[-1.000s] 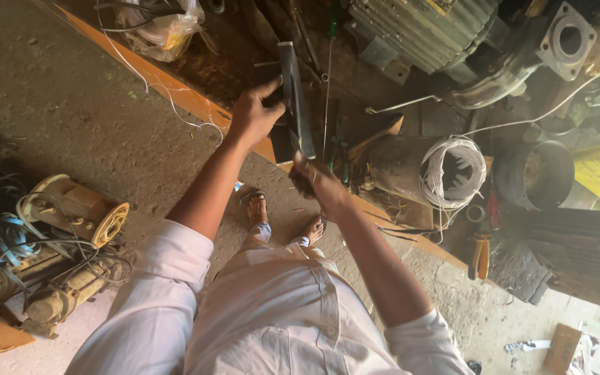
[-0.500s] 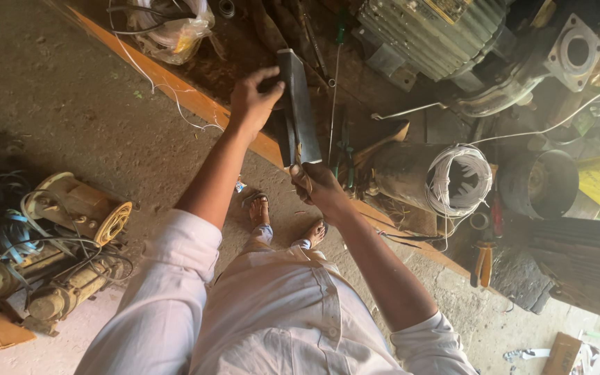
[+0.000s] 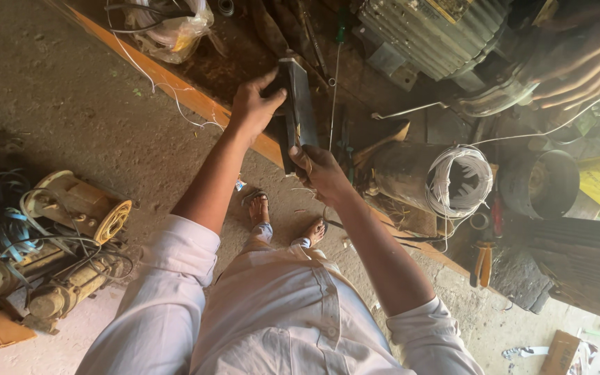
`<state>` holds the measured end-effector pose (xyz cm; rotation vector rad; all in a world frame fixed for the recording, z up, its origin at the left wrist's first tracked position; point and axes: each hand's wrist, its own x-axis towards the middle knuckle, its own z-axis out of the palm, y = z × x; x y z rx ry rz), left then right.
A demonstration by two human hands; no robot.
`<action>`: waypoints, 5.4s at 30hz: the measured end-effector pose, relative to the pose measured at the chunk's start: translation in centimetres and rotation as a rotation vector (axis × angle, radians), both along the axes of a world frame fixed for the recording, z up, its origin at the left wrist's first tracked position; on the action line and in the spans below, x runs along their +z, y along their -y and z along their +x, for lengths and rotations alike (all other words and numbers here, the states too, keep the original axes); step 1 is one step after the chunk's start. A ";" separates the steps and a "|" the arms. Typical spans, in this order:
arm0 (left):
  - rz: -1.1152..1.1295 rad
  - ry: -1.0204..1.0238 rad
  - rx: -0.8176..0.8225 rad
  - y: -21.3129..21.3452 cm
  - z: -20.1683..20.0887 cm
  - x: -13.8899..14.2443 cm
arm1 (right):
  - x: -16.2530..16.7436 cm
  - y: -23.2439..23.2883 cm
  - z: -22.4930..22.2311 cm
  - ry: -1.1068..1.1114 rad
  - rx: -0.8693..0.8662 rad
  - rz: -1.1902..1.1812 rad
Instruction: The person strips insulation from white wires using pliers and a knife, then twists the exposed ends together. They work on a cylindrical motor stator placed on a cluttered workbench.
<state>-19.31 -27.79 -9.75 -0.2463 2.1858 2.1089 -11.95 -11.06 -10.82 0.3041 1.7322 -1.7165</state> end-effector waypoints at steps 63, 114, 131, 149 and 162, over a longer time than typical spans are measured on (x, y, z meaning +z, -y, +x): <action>0.275 -0.006 0.032 -7.3 11.0 -1.3 | 3.6 -7.8 5.9 -0.377 -0.131 0.301; 0.380 0.064 -0.184 -42.7 40.7 7.8 | 10.8 -44.9 31.6 -1.160 0.109 0.326; -0.443 -0.673 -0.239 -36.7 38.9 7.8 | 14.6 -39.1 31.3 -0.996 0.223 0.591; -0.316 -0.620 -0.224 -31.1 38.2 7.0 | 7.4 -39.6 33.0 -0.444 -0.191 -0.365; -0.452 -0.775 -0.207 -31.6 39.9 8.2 | 9.2 -34.1 34.7 -0.767 -0.143 0.348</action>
